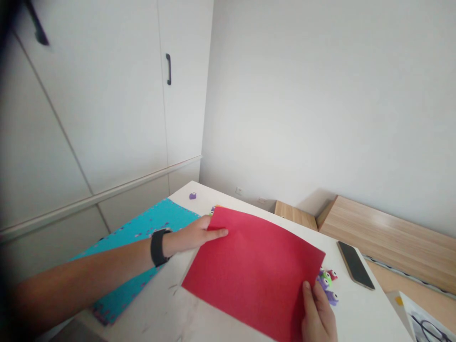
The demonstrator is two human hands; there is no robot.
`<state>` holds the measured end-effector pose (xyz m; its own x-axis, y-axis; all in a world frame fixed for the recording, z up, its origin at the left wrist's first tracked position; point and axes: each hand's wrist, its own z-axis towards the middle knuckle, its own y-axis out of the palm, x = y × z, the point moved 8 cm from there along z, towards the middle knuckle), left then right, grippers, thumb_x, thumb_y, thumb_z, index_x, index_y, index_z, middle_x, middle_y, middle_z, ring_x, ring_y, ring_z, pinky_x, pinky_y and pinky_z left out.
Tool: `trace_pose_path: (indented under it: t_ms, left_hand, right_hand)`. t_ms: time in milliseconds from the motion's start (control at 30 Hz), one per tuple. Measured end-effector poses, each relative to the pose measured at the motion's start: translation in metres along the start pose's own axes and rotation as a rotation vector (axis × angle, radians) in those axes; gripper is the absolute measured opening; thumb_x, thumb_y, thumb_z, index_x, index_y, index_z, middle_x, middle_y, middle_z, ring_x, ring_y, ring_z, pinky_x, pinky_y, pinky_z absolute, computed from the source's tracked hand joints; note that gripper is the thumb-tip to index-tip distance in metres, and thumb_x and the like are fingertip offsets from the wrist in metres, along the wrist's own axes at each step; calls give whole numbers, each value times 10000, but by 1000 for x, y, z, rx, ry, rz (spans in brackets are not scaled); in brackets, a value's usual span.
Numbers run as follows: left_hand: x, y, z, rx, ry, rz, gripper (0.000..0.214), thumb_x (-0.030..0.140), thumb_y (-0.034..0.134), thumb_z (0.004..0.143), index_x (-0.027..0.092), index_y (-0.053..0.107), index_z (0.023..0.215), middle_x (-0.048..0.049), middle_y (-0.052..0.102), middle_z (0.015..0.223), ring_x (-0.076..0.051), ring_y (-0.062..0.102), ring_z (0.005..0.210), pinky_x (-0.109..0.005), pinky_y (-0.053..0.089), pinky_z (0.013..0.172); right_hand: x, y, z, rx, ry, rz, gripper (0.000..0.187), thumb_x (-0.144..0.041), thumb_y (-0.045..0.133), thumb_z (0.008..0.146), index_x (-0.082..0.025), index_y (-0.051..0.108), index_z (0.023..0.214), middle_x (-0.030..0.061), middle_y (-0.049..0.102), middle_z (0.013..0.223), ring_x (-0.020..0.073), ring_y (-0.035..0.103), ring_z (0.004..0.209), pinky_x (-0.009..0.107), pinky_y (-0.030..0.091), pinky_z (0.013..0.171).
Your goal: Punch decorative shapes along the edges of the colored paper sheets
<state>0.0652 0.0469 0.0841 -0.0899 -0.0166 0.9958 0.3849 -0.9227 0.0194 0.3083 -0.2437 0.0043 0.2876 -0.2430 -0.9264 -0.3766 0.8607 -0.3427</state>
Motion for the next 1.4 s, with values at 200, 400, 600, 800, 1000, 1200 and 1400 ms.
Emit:
trace_pose_path:
  t_ms: [200, 400, 600, 800, 1000, 1200, 1400]
  left_hand:
    - [-36, -27, 8, 106, 35, 461, 681, 405, 750, 826, 182, 484, 1411, -75, 723, 1080, -237, 707, 908, -317, 541, 777]
    - [-84, -45, 13, 81, -35, 852, 502, 364, 730, 821, 217, 583, 1277, -24, 672, 1017, -161, 652, 760, -251, 467, 696]
    - [-84, -43, 20, 50, -31, 958, 481, 413, 806, 752, 208, 655, 1160, -43, 640, 1025, -212, 616, 860, -282, 443, 759]
    - [-78, -38, 27, -4, -29, 1010, 509, 431, 830, 738, 209, 676, 1169, -59, 615, 1084, -230, 620, 905, -288, 449, 776]
    - [-70, -32, 22, 12, 4, 1029, 409, 371, 823, 765, 226, 659, 1110, -52, 616, 1168, -235, 626, 1007, -279, 444, 816]
    - [-73, -29, 20, 18, 5, 1083, 403, 349, 790, 800, 261, 611, 1150, -1, 709, 966, -220, 665, 886, -273, 410, 708]
    - [-74, -24, 20, 6, -12, 1186, 199, 375, 733, 838, 236, 632, 938, -33, 695, 851, -255, 664, 848, -300, 390, 691]
  right_hand:
    - [-5, 15, 14, -145, -13, -321, 479, -594, 446, 883, -203, 700, 992, 144, 741, 1165, 345, 663, 1119, 386, 527, 898]
    - [33, 30, 12, -239, -3, -553, 437, -508, 325, 900, -206, 624, 1002, 177, 744, 1098, 343, 674, 1112, 391, 499, 918]
    - [45, 30, 9, -297, 8, -679, 446, -435, 236, 948, -183, 578, 1085, 210, 723, 1149, 344, 672, 1107, 402, 486, 905]
    - [38, 32, 9, -298, 0, -754, 445, -393, 221, 963, -172, 567, 1131, 207, 730, 1127, 332, 693, 1050, 392, 483, 883]
    - [35, 31, 4, -278, -33, -793, 401, -386, 283, 960, -179, 575, 1139, 195, 727, 1121, 344, 695, 1045, 423, 484, 915]
    - [16, -1, 28, -91, -119, -933, 559, -466, 375, 945, -106, 516, 1348, 219, 658, 1253, 376, 641, 1143, 479, 473, 978]
    - [11, -48, 75, 49, -84, -1132, 540, -442, 420, 925, -106, 597, 1308, 223, 670, 1181, 370, 645, 1110, 461, 482, 950]
